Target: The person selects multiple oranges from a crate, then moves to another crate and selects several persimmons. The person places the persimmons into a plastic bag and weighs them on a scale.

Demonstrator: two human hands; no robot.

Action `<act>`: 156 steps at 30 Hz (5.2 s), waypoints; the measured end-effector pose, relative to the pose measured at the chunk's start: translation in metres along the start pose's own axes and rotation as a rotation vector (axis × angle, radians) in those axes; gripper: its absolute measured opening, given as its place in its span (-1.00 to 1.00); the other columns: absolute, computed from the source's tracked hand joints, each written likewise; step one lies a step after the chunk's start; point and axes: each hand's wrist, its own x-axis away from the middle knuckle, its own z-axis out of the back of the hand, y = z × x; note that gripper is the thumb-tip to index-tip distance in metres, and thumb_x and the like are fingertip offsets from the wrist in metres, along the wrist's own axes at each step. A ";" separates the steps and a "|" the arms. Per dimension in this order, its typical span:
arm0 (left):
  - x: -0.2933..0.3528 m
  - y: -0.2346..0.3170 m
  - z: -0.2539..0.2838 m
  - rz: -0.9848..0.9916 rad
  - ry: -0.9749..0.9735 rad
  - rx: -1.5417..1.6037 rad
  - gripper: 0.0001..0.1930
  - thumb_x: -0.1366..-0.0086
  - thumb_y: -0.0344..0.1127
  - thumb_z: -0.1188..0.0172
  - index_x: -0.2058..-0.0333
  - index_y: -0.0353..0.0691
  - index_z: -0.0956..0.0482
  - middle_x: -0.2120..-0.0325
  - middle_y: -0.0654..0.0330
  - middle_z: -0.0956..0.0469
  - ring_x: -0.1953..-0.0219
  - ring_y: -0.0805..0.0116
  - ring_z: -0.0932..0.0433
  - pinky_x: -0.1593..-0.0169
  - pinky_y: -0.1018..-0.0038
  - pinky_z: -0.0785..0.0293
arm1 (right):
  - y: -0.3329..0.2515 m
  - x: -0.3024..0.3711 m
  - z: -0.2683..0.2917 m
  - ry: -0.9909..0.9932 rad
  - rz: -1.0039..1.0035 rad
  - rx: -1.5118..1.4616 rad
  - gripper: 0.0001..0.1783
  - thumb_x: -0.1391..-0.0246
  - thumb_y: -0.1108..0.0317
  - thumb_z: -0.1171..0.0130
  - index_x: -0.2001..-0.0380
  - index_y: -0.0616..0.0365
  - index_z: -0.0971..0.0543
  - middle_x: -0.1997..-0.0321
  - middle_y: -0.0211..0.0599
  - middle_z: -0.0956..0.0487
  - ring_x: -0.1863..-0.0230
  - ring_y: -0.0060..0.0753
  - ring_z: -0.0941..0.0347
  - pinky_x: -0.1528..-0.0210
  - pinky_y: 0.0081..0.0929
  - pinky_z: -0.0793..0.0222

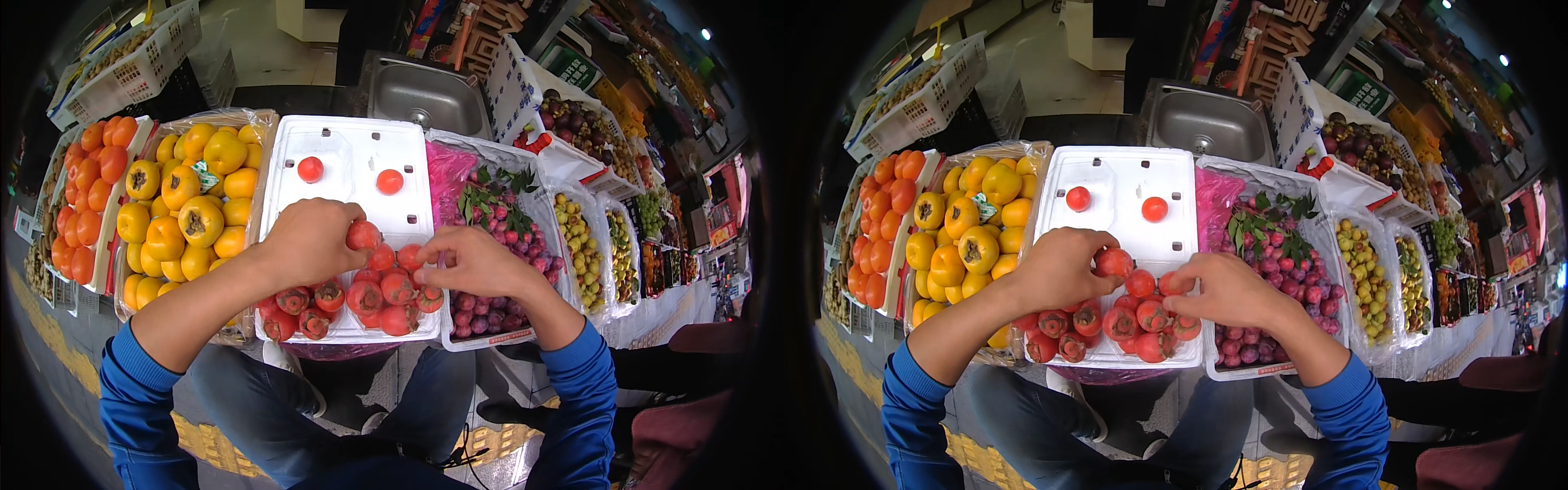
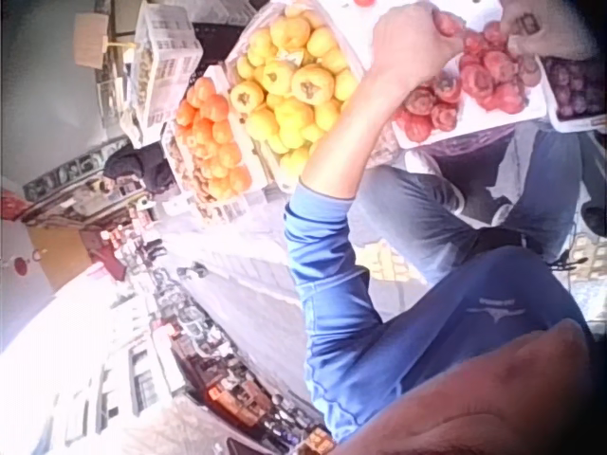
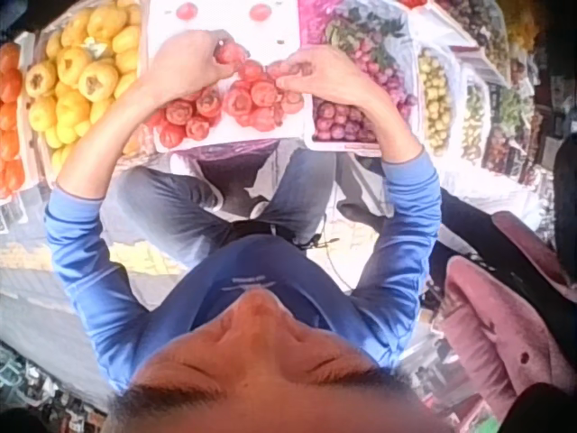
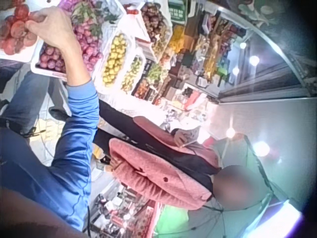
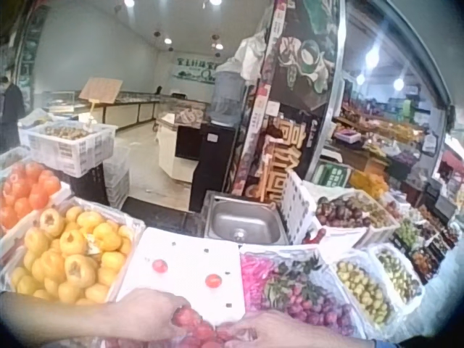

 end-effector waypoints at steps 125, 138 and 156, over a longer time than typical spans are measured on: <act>0.004 0.016 -0.011 -0.465 0.127 -0.242 -0.56 -0.02 -0.23 -0.42 0.08 -0.24 -0.68 0.28 0.15 -0.64 0.18 0.16 -0.60 0.14 0.27 -0.59 | 0.010 0.069 -0.089 0.828 0.072 0.079 -0.52 0.06 0.39 -0.49 0.04 0.25 -0.61 0.19 -0.22 -0.57 0.46 -0.36 -0.50 0.41 -0.43 -0.46; 0.013 0.033 -0.038 -0.638 0.018 -0.334 -0.55 0.04 -0.11 -0.50 0.22 -0.23 -0.65 0.29 0.21 -0.54 0.15 0.26 -0.55 0.12 0.34 -0.57 | 0.014 0.066 -0.094 0.825 0.045 0.114 -0.43 0.11 0.33 -0.51 -0.02 0.26 -0.59 0.12 -0.25 -0.55 0.38 -0.33 -0.53 0.33 -0.39 -0.48; 0.135 0.068 -0.160 0.599 0.182 1.211 -0.68 -0.53 -0.20 -0.10 -0.07 -0.32 -0.45 0.47 0.20 -0.61 0.60 0.52 -0.52 0.57 0.57 -0.36 | 0.088 -0.057 -0.021 -0.020 -0.115 -0.451 -0.79 -0.24 0.36 -0.29 0.21 0.32 -0.70 0.35 -0.43 -0.66 0.35 -0.68 -0.51 0.33 -0.64 -0.45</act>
